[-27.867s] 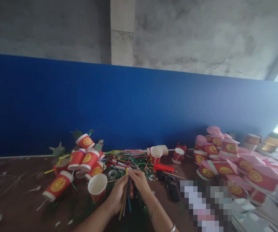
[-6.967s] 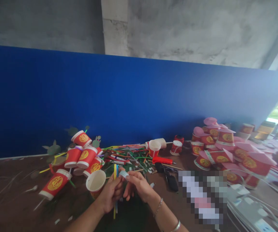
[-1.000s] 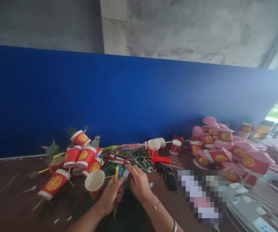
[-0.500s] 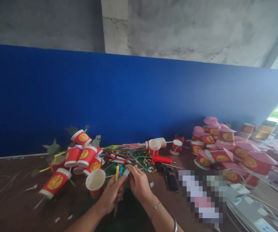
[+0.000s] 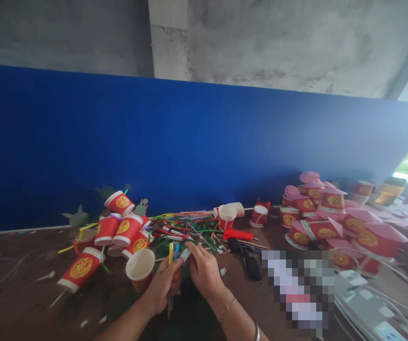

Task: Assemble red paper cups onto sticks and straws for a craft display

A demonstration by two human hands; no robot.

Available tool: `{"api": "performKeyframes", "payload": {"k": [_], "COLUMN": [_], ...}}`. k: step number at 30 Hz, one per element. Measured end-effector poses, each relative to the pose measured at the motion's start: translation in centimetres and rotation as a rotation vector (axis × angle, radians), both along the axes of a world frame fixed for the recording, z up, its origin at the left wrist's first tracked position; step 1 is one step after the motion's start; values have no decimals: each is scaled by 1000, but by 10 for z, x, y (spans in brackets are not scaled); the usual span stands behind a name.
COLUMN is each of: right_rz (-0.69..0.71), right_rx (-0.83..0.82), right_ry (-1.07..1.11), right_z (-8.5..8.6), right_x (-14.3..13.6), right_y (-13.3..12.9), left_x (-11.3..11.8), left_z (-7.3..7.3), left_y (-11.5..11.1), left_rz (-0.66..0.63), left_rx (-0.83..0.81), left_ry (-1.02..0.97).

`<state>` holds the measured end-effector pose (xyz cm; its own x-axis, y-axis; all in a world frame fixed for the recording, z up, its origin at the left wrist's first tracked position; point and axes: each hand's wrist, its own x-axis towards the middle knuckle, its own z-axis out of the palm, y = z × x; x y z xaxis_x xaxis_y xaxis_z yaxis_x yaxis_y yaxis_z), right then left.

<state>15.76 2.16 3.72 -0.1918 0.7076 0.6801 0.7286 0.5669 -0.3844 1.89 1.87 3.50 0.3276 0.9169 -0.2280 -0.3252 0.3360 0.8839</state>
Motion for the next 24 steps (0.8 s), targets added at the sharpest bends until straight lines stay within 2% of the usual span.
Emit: {"api": "performKeyframes", "payload": {"k": [7, 13, 24], "right_rz": [-6, -4, -22], "right_rx": [5, 10, -14], "right_ry": [6, -28, 9], "right_z": [1, 1, -3], "right_x": [-1, -1, -1], "right_y": [-1, -2, 0], "left_x": [-1, 0, 0], "left_z": [1, 5, -3], "left_y": [-1, -2, 2], "left_rz": [15, 17, 17], "left_rx": [-15, -14, -13], "left_ry": [-47, 0, -10]}}
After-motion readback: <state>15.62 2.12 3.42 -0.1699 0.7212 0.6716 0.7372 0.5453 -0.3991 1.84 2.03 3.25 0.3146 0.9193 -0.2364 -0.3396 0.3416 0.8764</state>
